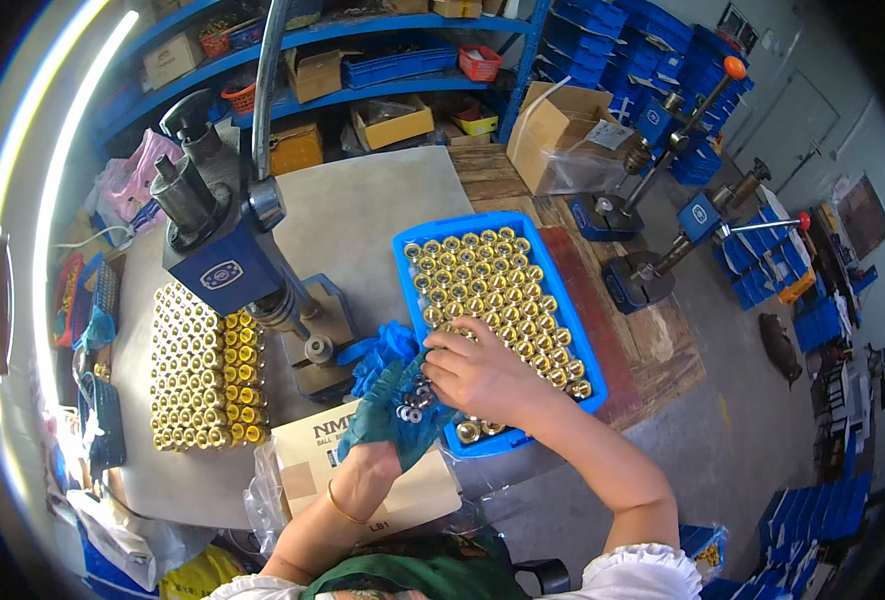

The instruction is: The person puts on gloves, unpacks ball bearings from a box, and inserts the bearings into metal components in a tray by hand.

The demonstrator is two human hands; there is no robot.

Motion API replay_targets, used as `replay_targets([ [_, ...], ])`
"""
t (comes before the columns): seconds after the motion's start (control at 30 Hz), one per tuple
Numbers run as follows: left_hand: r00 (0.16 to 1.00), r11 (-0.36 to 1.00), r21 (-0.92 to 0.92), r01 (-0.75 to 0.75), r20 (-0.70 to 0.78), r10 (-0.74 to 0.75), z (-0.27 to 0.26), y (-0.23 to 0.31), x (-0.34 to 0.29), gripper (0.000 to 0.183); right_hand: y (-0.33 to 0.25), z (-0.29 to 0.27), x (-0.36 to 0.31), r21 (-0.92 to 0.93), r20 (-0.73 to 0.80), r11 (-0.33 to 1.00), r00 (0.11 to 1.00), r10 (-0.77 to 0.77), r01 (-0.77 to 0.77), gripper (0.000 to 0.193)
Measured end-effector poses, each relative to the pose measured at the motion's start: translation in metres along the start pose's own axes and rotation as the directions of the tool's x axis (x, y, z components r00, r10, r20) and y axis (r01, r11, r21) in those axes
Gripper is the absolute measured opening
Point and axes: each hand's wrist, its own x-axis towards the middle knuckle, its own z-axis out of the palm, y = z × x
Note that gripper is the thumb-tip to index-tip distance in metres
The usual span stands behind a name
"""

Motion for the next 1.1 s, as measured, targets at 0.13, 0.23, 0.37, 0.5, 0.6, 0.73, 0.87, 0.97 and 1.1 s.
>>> replay_targets([
  [0.13, 1.0, 0.996, -0.089, 0.016, 0.004, -0.016, -0.008, 0.003, 0.005, 0.039, 0.039, 0.025, -0.005, 0.12, -0.123, 0.984, 0.982, 0.146, -0.131, 0.015],
  [0.23, 0.991, 0.999, -0.043, -0.033, -0.135, 0.027, 0.0, 0.002, 0.002, 0.043, 0.095, 0.039, -0.024, 0.017, -0.191, 0.915, 0.897, 0.399, -0.403, 0.015],
  [0.37, 0.998, 0.999, -0.032, -0.009, -0.068, 0.007, 0.006, 0.004, 0.0, 0.048, 0.121, 0.055, -0.043, -0.18, -0.194, 0.895, 0.907, 0.374, -0.408, 0.018],
  [0.5, 1.0, 0.999, -0.042, 0.014, 0.025, -0.013, 0.013, 0.008, 0.0, 0.051, 0.101, 0.055, -0.048, -0.231, -0.212, 0.891, 0.914, 0.345, -0.39, 0.019],
  [0.6, 0.998, 0.998, -0.061, -0.008, 0.059, 0.012, 0.016, 0.008, -0.003, 0.048, 0.045, 0.018, -0.021, 0.19, -0.171, 0.948, 0.943, 0.286, -0.253, 0.02],
  [0.73, 0.954, 0.983, -0.158, 0.096, 0.297, -0.046, 0.001, 0.008, 0.001, 0.047, 0.007, -0.011, -0.006, 0.255, -0.108, 0.965, 0.99, 0.095, -0.065, 0.022],
  [0.87, 0.995, 0.998, -0.053, 0.015, 0.1, -0.01, 0.014, 0.0, -0.003, 0.044, 0.001, -0.011, -0.009, 0.2, -0.077, 0.974, 0.989, 0.126, -0.108, 0.026],
  [0.97, 0.998, 1.0, -0.002, -0.01, 0.07, 0.01, 0.014, -0.001, -0.004, 0.042, -0.004, -0.007, -0.009, 0.182, -0.042, 0.971, 0.985, 0.165, -0.155, 0.027],
  [1.1, 0.996, 0.997, 0.062, -0.054, 0.081, 0.049, 0.001, -0.004, 0.0, 0.04, -0.002, -0.006, -0.006, 0.311, 0.032, 0.931, 0.981, 0.193, -0.194, 0.023],
])
